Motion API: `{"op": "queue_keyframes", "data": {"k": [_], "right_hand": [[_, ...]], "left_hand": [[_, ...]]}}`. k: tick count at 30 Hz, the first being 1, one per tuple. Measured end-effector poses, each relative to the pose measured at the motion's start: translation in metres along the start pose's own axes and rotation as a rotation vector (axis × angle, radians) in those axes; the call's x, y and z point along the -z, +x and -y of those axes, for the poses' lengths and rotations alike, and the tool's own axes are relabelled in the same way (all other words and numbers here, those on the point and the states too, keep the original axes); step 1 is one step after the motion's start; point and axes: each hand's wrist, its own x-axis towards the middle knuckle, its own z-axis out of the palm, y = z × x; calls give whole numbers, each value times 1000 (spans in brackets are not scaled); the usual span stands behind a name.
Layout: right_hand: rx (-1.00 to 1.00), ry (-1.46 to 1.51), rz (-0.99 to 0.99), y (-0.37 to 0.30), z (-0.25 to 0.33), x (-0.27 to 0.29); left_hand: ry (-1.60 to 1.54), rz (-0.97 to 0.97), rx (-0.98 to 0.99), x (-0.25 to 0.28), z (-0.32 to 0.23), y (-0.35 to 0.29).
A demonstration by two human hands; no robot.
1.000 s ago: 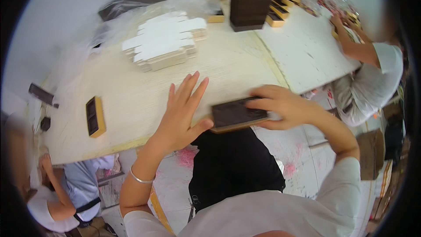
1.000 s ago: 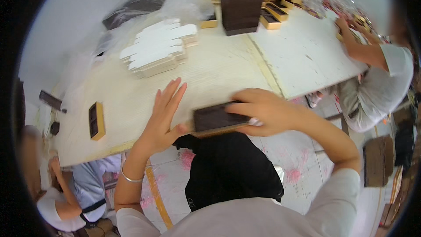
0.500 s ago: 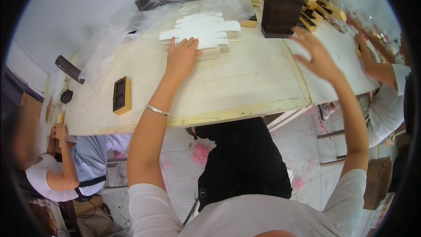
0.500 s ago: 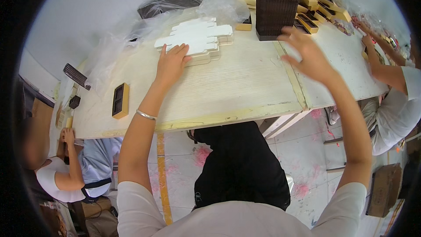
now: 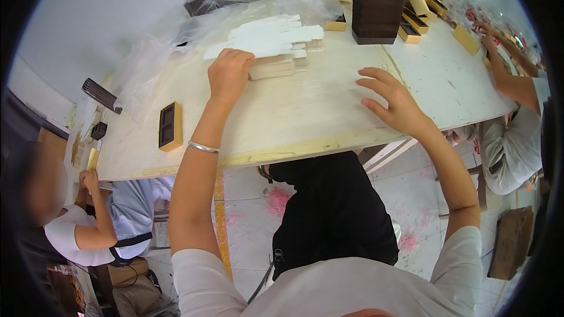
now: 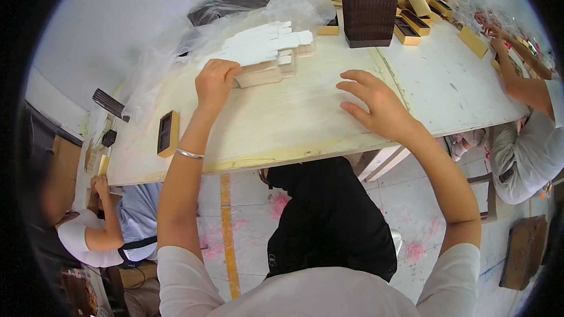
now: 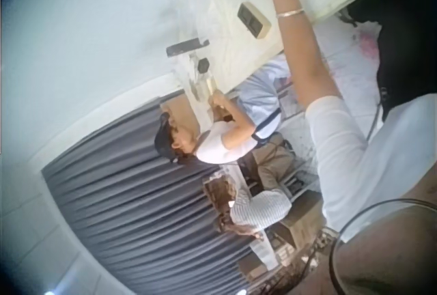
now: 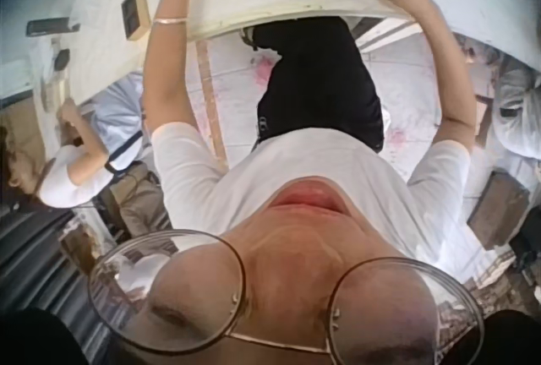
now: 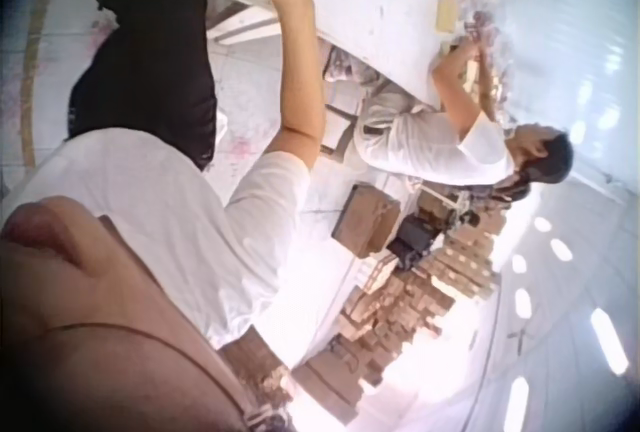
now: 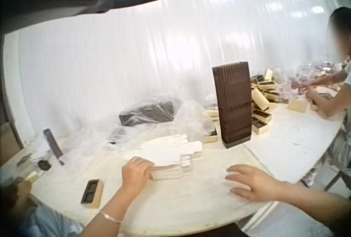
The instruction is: The person folds flat cardboard pieces into small rectangular boxes and inserts dark rectangular inserts into them. The person repeats this process multiple times, stacking the finished boxes on the table.
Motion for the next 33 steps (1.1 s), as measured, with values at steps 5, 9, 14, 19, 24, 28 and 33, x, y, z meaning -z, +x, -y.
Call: {"op": "queue_keyframes", "data": {"k": [5,9,14,19,24,28,33], "right_hand": [[-3,46,-208,-8,22,-12],[256,-83,-450,-31,52,-4],[413,-80,-197,-74,55,-43],[60,-41,-321,-56,54,-67],[284,-116,-99,-46,58,-67],[286,-142,-79,-46,49,-68],[160,-56,161,-31,69,-48]], "left_hand": [[-125,-237,-68,37,-27,14],[-81,-141,-474,72,-113,-20],[-399,221,-218,67,-170,-85],[-664,687,419,54,-165,-63],[-365,356,58,33,-154,-68],[-385,384,1,53,-154,-80],[-359,358,43,53,-147,-97]]}}
